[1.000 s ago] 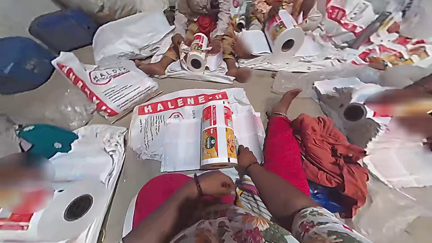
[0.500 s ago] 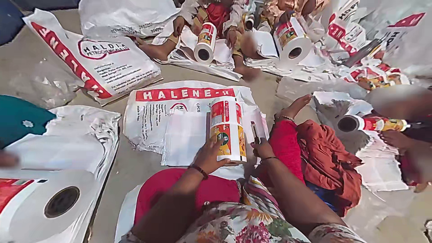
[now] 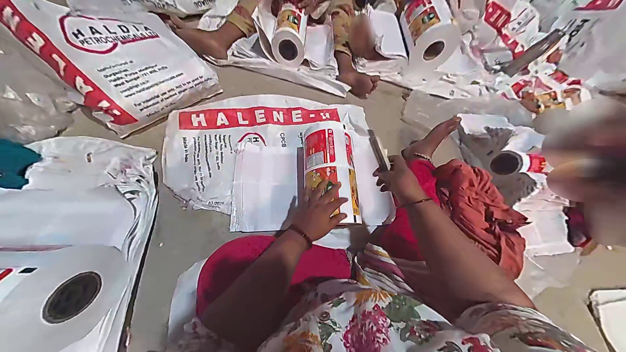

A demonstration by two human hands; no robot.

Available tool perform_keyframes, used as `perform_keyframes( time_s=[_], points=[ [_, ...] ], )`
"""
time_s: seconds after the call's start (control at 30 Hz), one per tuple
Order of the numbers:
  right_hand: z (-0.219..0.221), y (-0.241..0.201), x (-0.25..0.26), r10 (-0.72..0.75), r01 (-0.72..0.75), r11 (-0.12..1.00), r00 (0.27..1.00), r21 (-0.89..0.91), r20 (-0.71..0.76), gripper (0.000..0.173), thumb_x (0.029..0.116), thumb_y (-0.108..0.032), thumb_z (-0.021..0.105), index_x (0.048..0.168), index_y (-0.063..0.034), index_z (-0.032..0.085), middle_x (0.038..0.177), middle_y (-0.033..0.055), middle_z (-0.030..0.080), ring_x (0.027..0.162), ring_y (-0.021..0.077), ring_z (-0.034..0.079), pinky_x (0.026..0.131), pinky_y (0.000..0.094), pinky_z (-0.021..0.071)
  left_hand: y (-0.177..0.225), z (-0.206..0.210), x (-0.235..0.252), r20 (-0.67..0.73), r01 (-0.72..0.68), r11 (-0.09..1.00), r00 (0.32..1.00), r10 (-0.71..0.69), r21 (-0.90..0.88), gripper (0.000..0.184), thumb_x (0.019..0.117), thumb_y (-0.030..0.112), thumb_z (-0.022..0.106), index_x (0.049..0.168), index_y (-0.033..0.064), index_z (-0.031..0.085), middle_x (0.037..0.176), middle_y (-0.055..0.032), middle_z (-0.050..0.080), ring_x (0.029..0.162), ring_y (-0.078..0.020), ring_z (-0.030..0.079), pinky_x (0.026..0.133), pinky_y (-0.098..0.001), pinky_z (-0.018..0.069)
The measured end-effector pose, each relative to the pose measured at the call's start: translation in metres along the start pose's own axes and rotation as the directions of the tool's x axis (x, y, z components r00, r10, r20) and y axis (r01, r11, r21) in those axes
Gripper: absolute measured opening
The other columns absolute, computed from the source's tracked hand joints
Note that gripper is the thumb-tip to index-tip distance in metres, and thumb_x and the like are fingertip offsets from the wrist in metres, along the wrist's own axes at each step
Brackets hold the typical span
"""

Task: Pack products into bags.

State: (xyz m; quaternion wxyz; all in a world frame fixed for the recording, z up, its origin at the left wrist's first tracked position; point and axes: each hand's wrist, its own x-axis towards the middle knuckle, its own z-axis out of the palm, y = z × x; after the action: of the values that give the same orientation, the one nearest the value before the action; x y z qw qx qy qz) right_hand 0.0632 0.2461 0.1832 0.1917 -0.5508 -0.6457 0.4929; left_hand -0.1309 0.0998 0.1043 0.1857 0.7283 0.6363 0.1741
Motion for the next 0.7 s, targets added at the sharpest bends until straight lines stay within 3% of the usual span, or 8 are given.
perform_keyframes(
  time_s=[0.07,0.2,0.33,0.5,0.57,0.63,0.7],
  points=[
    [-0.001,0.026,-0.010,0.003,-0.002,1.000,0.999,0.013,-0.055,0.045,0.1046,-0.013,0.054,0.147,-0.0085,0.038,0.102,0.0115,0.063,0.070,0.0164,0.058,0.063,0.0354,0.0516,0.005,-0.004,0.015,-0.017,-0.054,0.997,0.998,0.055,0.057,0.044,0.1060,0.051,0.046,0.134,0.0260,0.068,0.161,0.0019,0.045,0.158,-0.0320,0.022,0.122,-0.0726,0.0067],
    [0.004,0.073,-0.028,0.080,-0.076,0.995,0.995,0.058,-0.055,0.047,0.1116,-0.034,0.040,0.152,-0.0109,0.043,0.094,0.0064,0.062,0.067,0.0116,0.054,0.061,0.0303,0.0475,0.001,-0.006,0.045,-0.093,-0.208,0.965,0.970,0.225,0.163,0.039,0.1031,0.052,0.052,0.107,0.0214,0.076,0.128,-0.0017,0.068,0.134,-0.0312,0.054,0.120,-0.0674,0.0243],
    [0.009,0.100,-0.027,0.165,-0.158,0.979,0.985,0.126,-0.051,0.042,0.1130,-0.033,0.035,0.140,-0.0060,0.053,0.088,0.0027,0.063,0.063,0.0080,0.053,0.058,0.0252,0.0455,0.002,-0.007,0.054,-0.063,-0.301,0.938,0.947,0.316,0.175,0.045,0.1045,0.050,0.045,0.093,0.0193,0.075,0.109,0.0005,0.073,0.114,-0.0291,0.062,0.111,-0.0628,0.0341],
    [0.010,0.109,-0.005,0.157,-0.152,0.977,0.987,0.147,-0.019,0.039,0.1119,-0.030,0.041,0.139,-0.0059,0.055,0.093,0.0049,0.066,0.067,0.0092,0.056,0.059,0.0261,0.0463,0.001,-0.006,0.053,-0.031,-0.304,0.933,0.948,0.315,0.192,0.058,0.1048,0.059,0.036,0.091,0.0163,0.073,0.108,-0.0021,0.073,0.110,-0.0305,0.063,0.110,-0.0635,0.0351],
    [0.010,0.102,-0.002,0.136,-0.136,0.976,0.991,0.170,0.015,0.033,0.1091,-0.026,0.048,0.132,-0.0039,0.058,0.095,0.0070,0.067,0.073,0.0115,0.062,0.063,0.0280,0.0508,-0.001,-0.003,0.050,-0.068,-0.260,0.944,0.958,0.279,0.203,0.058,0.1045,0.059,0.037,0.092,0.0152,0.072,0.109,-0.0052,0.072,0.112,-0.0327,0.062,0.108,-0.0623,0.0377],
    [0.009,0.090,-0.001,0.097,-0.109,0.968,0.993,0.224,0.064,0.026,0.1019,-0.018,0.060,0.121,0.0003,0.060,0.093,0.0097,0.069,0.075,0.0155,0.068,0.068,0.0315,0.0573,-0.003,0.000,0.045,-0.142,-0.135,0.975,0.977,0.161,0.176,0.051,0.1053,0.054,0.042,0.103,0.0167,0.076,0.118,-0.0076,0.070,0.125,-0.0342,0.058,0.112,-0.0612,0.0374],
    [0.004,0.073,0.003,0.059,-0.086,0.969,0.991,0.233,0.123,0.026,0.0957,-0.010,0.066,0.117,0.0017,0.057,0.094,0.0128,0.069,0.075,0.0198,0.071,0.071,0.0359,0.0614,-0.008,0.003,0.043,-0.193,0.044,0.997,0.981,-0.032,0.056,0.042,0.1067,0.045,0.045,0.120,0.0166,0.073,0.142,-0.0075,0.061,0.144,-0.0330,0.044,0.120,-0.0595,0.0294]
  ],
)
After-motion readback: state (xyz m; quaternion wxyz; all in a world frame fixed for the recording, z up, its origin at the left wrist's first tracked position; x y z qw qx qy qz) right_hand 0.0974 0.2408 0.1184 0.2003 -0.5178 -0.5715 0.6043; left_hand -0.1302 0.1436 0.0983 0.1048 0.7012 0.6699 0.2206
